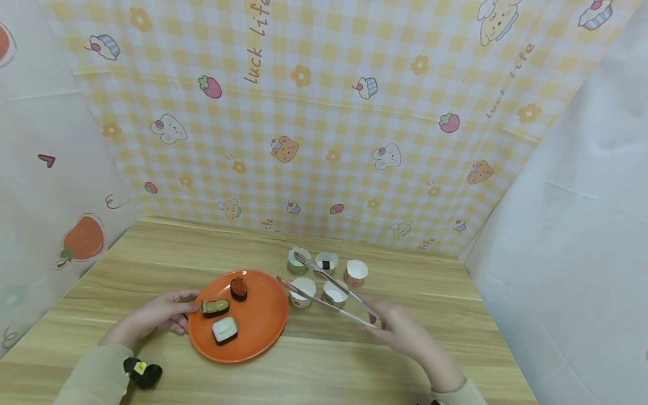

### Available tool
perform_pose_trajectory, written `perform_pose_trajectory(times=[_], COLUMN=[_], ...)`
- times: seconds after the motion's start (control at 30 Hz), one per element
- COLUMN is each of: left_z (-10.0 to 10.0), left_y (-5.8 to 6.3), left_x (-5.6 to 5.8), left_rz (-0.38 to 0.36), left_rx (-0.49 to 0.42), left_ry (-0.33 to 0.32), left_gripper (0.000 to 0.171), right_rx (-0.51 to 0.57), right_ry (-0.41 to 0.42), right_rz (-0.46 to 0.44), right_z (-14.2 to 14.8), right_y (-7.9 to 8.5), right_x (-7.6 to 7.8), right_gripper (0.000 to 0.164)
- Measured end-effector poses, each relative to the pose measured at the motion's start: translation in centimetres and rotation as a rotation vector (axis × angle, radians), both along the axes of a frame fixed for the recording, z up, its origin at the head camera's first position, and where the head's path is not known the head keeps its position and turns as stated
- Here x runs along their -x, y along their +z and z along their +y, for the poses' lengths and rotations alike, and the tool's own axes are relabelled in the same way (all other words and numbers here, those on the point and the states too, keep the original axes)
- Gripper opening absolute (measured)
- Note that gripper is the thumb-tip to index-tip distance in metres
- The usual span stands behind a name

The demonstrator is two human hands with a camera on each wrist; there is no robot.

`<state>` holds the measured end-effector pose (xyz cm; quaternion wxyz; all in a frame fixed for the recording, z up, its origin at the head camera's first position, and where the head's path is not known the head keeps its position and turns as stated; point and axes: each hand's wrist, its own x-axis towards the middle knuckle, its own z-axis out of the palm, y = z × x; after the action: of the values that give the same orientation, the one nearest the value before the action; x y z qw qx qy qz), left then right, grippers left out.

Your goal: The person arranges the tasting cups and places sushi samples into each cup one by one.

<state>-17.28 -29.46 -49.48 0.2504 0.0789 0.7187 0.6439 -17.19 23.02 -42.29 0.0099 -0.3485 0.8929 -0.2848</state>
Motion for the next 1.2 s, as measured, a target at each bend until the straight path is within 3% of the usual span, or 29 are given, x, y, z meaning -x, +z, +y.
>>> perform_pose_trajectory(times=[0.73, 1.2], left_z=[0.0, 0.0], left_y=[0.0, 0.0], left_x=[0.1, 0.0], left_rz=[0.008, 0.007], left_rx=[-0.010, 0.007], left_ry=[-0.011, -0.001], left_gripper=[0.065, 0.066], right_rx=[0.020, -0.023], right_ry=[0.088, 0.084], right_rz=[0.045, -0.016], right_z=[-1.8, -3.1], right_y=[-1.1, -1.2], right_x=[-0.1, -0.3], right_gripper=[0.062, 0.061])
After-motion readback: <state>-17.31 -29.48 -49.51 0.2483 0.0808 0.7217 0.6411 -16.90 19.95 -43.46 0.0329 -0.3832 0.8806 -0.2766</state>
